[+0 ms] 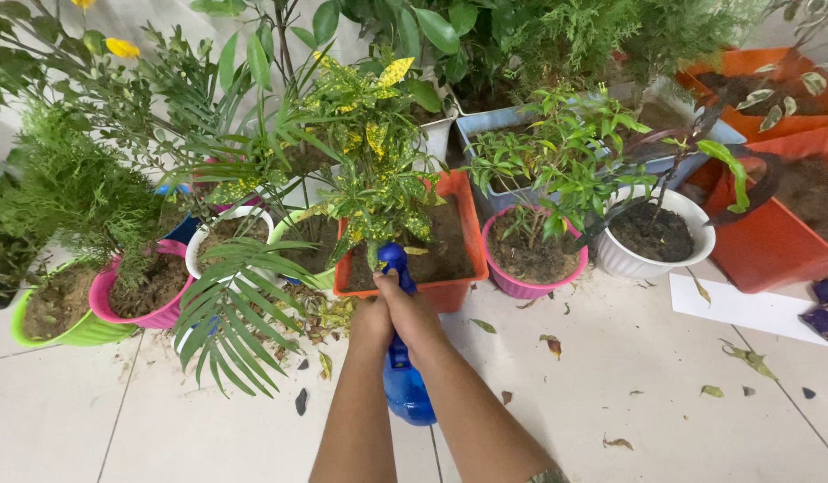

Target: The person uses a blue spray bottle to water several potted plants arranged on a tiled floor. They systematically move from one pot to the next, spraying water onto the soil and leaves of each plant.

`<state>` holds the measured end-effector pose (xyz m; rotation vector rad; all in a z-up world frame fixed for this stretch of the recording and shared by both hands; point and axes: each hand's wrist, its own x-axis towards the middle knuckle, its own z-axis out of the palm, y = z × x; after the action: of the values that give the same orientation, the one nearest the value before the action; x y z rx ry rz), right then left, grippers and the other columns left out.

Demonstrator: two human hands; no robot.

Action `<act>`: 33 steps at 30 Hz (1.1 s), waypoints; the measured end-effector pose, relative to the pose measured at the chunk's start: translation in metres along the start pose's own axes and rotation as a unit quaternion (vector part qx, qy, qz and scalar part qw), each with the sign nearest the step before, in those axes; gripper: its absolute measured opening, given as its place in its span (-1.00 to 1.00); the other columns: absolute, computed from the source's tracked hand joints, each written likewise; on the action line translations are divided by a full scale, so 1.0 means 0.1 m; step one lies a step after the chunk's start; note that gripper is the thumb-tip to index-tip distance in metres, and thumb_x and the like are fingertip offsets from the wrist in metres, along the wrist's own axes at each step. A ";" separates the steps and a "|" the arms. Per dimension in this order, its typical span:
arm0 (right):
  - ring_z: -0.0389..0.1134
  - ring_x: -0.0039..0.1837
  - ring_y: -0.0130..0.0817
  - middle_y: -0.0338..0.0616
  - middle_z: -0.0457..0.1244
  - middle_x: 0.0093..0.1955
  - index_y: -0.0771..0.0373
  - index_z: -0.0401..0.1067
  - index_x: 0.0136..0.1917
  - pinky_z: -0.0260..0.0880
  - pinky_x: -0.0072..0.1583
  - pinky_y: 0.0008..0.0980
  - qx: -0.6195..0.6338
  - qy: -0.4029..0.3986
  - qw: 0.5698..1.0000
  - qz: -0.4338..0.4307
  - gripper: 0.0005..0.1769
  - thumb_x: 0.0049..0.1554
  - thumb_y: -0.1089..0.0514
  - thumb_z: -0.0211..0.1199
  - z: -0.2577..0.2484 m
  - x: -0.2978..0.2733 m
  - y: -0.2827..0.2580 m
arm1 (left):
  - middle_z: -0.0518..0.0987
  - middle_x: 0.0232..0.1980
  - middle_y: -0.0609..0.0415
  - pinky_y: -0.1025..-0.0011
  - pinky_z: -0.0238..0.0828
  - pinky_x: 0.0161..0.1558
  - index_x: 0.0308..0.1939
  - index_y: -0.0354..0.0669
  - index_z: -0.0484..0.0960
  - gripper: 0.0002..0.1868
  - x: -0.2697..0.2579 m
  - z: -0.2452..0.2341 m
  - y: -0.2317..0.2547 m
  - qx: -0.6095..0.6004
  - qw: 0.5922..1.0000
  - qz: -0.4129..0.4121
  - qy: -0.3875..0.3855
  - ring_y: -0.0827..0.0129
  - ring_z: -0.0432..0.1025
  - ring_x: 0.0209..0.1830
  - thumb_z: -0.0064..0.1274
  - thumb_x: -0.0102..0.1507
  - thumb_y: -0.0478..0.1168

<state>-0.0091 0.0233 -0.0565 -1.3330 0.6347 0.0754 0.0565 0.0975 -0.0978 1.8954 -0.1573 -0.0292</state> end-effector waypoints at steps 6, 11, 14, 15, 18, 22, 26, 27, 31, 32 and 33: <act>0.46 0.02 -0.26 0.01 0.43 -0.02 0.32 0.56 0.05 0.38 0.03 -0.25 -0.054 0.017 0.998 -0.024 -0.30 0.01 -0.36 0.22 -0.04 0.03 0.00 | 0.31 0.45 -0.13 0.26 0.09 0.41 0.40 -0.16 0.30 -0.29 0.03 0.00 0.13 0.024 0.999 -0.041 0.007 0.12 0.20 0.50 -0.19 0.32 0.22; 0.48 0.02 -0.20 0.04 0.44 -0.03 0.34 0.57 0.03 0.38 0.01 -0.21 -0.050 0.015 0.998 -0.027 -0.33 0.00 -0.31 0.21 -0.01 0.05 0.00 | 0.40 0.37 -0.21 0.23 0.16 0.38 0.32 -0.24 0.43 -0.24 0.05 -0.06 0.16 0.060 0.993 -0.100 0.012 0.06 0.28 0.45 -0.20 0.31 0.31; 0.48 0.05 -0.19 0.07 0.43 0.00 0.37 0.56 0.05 0.40 0.05 -0.23 -0.057 0.030 0.998 -0.011 -0.27 0.00 -0.35 0.24 -0.01 0.02 -0.02 | 0.46 0.31 -0.26 0.21 0.20 0.36 0.27 -0.29 0.50 -0.20 0.05 -0.05 0.17 0.084 0.987 -0.138 0.010 0.02 0.33 0.41 -0.20 0.31 0.36; 0.48 0.06 -0.19 0.08 0.43 0.02 0.38 0.56 0.06 0.40 0.07 -0.25 -0.054 0.034 0.998 -0.006 -0.25 0.00 -0.37 0.25 -0.01 0.01 -0.03 | 0.47 0.30 -0.28 0.21 0.21 0.35 0.25 -0.31 0.52 -0.18 0.05 -0.05 0.16 0.094 0.983 -0.155 0.007 0.01 0.35 0.40 -0.20 0.31 0.38; 0.48 0.08 -0.16 0.11 0.42 0.06 0.38 0.55 0.09 0.39 0.08 -0.25 -0.041 0.006 0.999 -0.008 -0.23 -0.02 -0.37 0.24 0.00 0.02 -0.04 | 0.53 0.24 -0.33 0.19 0.25 0.33 0.20 -0.35 0.60 -0.12 -0.01 -0.07 0.08 0.126 0.970 -0.206 -0.006 -0.03 0.39 0.37 -0.21 0.30 0.43; 0.45 0.14 -0.21 0.06 0.41 0.11 0.31 0.53 0.15 0.37 0.13 -0.26 -0.041 -0.008 0.999 -0.018 -0.28 -0.02 -0.32 0.23 0.02 0.08 0.01 | 0.62 0.11 -0.37 0.13 0.35 0.22 0.09 -0.37 0.66 -0.16 -0.14 -0.09 -0.06 0.127 0.970 -0.208 -0.002 -0.11 0.50 0.23 -0.21 0.29 0.39; 0.43 0.17 -0.21 0.03 0.41 0.12 0.26 0.52 0.19 0.35 0.15 -0.23 -0.065 -0.032 0.997 -0.019 -0.31 0.01 -0.28 0.19 0.07 0.13 0.05 | 0.66 0.05 -0.37 0.12 0.40 0.14 0.05 -0.35 0.65 -0.20 -0.16 -0.14 -0.13 0.108 0.974 -0.198 0.009 -0.11 0.54 0.12 -0.19 0.25 0.36; 0.44 0.17 -0.20 0.04 0.42 0.12 0.26 0.51 0.19 0.35 0.15 -0.21 -0.069 -0.040 0.997 -0.017 -0.32 0.01 -0.27 0.18 0.07 0.12 0.06 | 0.66 0.04 -0.37 0.12 0.40 0.14 0.03 -0.36 0.67 -0.20 -0.16 -0.16 -0.13 0.117 0.974 -0.194 0.004 -0.12 0.55 0.12 -0.19 0.25 0.36; 0.41 0.18 -0.21 0.03 0.40 0.14 0.26 0.53 0.19 0.27 0.19 -0.25 -0.095 -0.015 0.995 -0.005 -0.28 0.02 -0.35 0.17 0.06 0.06 0.03 | 0.68 0.01 -0.38 0.13 0.42 0.14 -0.01 -0.40 0.69 -0.16 -0.16 -0.16 -0.10 0.123 0.972 -0.201 -0.002 -0.10 0.57 0.10 -0.18 0.25 0.39; 0.40 0.19 -0.21 0.03 0.40 0.14 0.25 0.53 0.19 0.22 0.20 -0.27 -0.109 -0.002 0.994 0.001 -0.26 0.03 -0.37 0.19 0.06 0.05 0.01 | 0.69 0.00 -0.38 0.13 0.43 0.15 -0.02 -0.41 0.69 -0.15 -0.17 -0.14 -0.09 0.118 0.971 -0.208 -0.001 -0.09 0.58 0.10 -0.17 0.24 0.40; 0.39 0.19 -0.21 0.03 0.39 0.14 0.24 0.54 0.19 0.16 0.22 -0.28 -0.124 0.011 0.992 0.006 -0.25 0.03 -0.40 0.20 0.06 0.05 -0.01 | 0.65 0.02 -0.40 0.11 0.40 0.15 0.00 -0.43 0.66 -0.13 -0.17 -0.14 -0.07 0.125 0.971 -0.202 0.009 -0.12 0.54 0.12 -0.17 0.26 0.42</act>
<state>-0.0025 0.0274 -0.0570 -1.5713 0.6690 0.1539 0.0422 0.1147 -0.1013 2.1512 0.2521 -0.2797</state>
